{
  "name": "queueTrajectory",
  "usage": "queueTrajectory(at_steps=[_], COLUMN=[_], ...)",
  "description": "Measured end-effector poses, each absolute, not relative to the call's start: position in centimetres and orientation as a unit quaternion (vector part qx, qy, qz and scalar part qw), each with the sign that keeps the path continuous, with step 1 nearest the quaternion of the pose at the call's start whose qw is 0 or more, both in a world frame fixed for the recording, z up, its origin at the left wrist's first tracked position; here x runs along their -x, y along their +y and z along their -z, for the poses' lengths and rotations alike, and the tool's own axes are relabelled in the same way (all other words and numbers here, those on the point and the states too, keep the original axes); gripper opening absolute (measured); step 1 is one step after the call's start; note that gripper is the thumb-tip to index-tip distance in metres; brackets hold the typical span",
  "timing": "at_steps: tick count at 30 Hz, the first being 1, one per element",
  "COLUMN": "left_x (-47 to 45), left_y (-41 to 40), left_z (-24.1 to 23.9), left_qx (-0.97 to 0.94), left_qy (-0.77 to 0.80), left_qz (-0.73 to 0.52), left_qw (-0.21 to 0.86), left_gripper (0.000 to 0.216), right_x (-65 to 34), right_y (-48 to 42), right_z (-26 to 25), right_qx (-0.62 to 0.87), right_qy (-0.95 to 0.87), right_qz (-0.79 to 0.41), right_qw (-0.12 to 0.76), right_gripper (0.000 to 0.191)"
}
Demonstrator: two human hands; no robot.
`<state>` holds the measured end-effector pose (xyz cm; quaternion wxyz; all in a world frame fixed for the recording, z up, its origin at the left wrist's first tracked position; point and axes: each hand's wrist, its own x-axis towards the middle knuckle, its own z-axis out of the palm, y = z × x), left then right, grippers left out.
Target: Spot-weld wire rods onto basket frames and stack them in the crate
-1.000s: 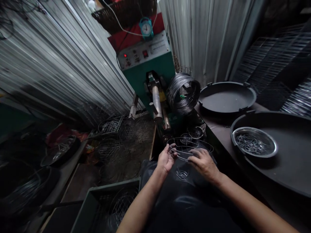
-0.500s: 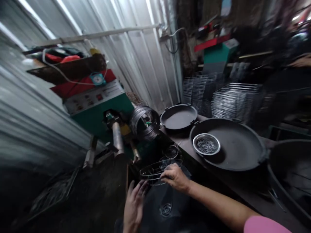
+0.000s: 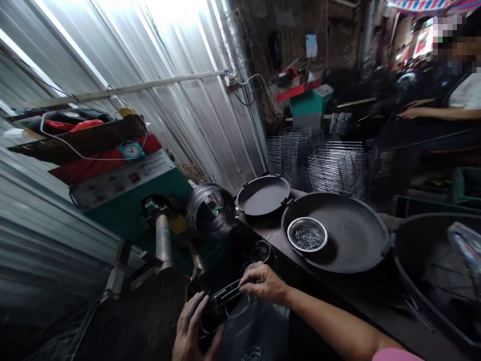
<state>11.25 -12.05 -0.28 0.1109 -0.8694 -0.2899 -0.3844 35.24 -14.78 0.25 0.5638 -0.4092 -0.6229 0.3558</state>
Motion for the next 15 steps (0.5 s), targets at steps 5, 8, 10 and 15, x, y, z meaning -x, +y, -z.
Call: queueTrajectory(at_steps=[5,8,10,15], left_x=[-11.2,-10.98,-10.87,-10.97], left_y=[-11.53,-11.39,-11.34,-11.26], left_z=[1.01,0.93,0.74,0.61], left_qx=[0.871,0.871,0.87,0.865], left_qy=[-0.243,-0.231,-0.226,-0.217], left_qz=[0.396,0.4,0.404,0.421], left_qw=[0.161,0.169,0.172,0.169], left_gripper=[0.055,0.051,0.05,0.048], right_x=[-34.79,-34.64,-34.6,-34.44], right_y=[-14.8,-14.88,-14.93,-15.05], right_z=[0.31,0.49,0.48,0.44], right_qx=[0.393,0.388,0.384,0.391], right_qy=[-0.581,-0.57,-0.564,-0.548], right_qz=[-0.418,-0.434,-0.444,-0.467], right_qw=[0.577,0.58,0.581,0.573], right_gripper=[0.028,0.026,0.025,0.024])
